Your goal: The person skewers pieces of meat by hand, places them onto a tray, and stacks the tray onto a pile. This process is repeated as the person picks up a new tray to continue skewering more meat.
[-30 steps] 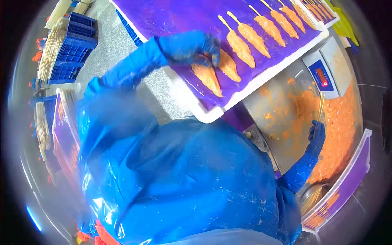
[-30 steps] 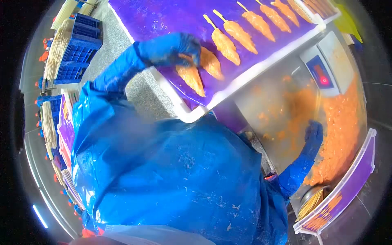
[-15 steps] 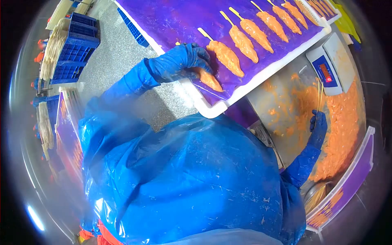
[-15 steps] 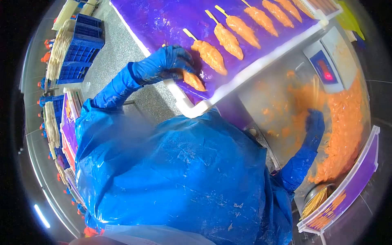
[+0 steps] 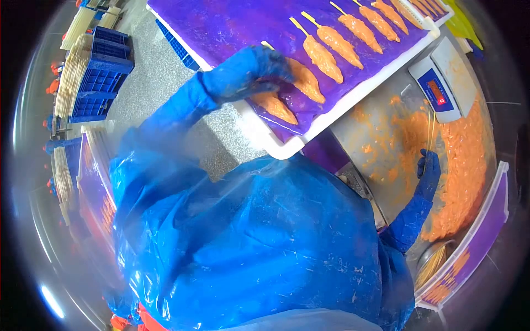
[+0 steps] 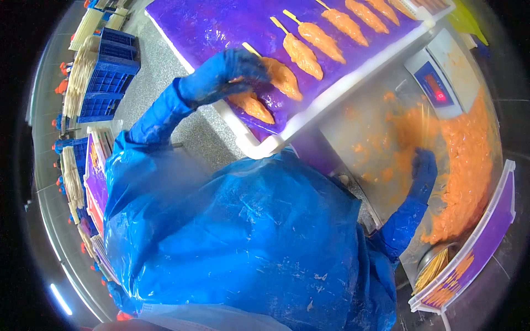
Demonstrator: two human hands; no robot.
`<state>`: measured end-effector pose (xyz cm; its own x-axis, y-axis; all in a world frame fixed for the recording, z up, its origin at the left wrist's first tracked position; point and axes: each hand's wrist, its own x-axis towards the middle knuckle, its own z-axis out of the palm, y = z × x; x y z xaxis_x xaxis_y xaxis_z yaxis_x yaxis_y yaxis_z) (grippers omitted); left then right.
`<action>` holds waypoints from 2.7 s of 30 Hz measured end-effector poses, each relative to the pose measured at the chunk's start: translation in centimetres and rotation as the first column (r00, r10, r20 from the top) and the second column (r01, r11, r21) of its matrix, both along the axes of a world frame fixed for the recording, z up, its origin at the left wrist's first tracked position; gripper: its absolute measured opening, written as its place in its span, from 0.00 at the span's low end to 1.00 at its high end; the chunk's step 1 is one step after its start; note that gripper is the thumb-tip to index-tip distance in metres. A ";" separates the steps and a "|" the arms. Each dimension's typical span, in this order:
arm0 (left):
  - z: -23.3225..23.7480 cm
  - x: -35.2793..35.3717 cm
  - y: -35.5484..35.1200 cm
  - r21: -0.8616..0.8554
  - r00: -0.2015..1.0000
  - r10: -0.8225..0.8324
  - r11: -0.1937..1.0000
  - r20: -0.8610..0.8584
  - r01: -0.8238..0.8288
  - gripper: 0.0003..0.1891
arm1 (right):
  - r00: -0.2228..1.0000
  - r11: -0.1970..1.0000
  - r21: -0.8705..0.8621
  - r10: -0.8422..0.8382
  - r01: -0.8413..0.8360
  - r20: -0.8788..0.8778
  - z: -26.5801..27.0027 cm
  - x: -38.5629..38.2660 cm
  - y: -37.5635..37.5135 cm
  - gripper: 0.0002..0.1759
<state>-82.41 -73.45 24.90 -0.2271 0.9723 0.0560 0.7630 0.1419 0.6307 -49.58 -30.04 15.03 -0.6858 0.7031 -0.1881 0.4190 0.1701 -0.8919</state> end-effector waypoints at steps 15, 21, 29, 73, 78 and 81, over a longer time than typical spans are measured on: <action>-2.6 -3.5 6.6 0.157 1.000 0.007 0.988 0.006 -0.007 0.22 | 0.988 0.930 0.333 0.151 -0.153 0.032 -3.8 2.9 1.9 0.16; -1.7 -4.7 7.1 0.061 0.990 0.035 0.998 -0.136 -0.027 0.22 | 0.993 0.990 0.081 -0.109 0.111 -0.034 -2.9 3.3 -0.2 0.14; 0.4 -5.9 8.1 0.042 0.976 0.124 0.992 -0.177 -0.118 0.20 | 0.993 0.996 0.087 0.045 -0.036 -0.110 -15.3 2.5 -5.4 0.07; -27.4 34.7 51.5 0.350 0.853 -0.487 0.779 -0.187 0.521 0.23 | 0.890 0.852 -0.350 -0.446 0.390 -0.092 -16.7 28.9 0.2 0.08; -27.0 33.2 48.3 0.206 0.868 -0.373 0.869 -0.327 0.451 0.19 | 0.925 0.901 -0.263 -0.374 0.346 -0.065 -17.7 29.5 0.2 0.09; -26.5 31.4 44.2 0.159 0.859 -0.205 0.937 -0.469 0.311 0.17 | 0.919 0.888 -0.259 -0.394 0.380 -0.002 -18.0 29.2 0.2 0.10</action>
<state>-51.06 -29.27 -1.62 0.1299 0.9418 0.3102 0.9561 -0.2018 0.2125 -20.43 -29.81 -2.97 -0.3832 0.8497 -0.3621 0.3569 -0.2253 -0.9065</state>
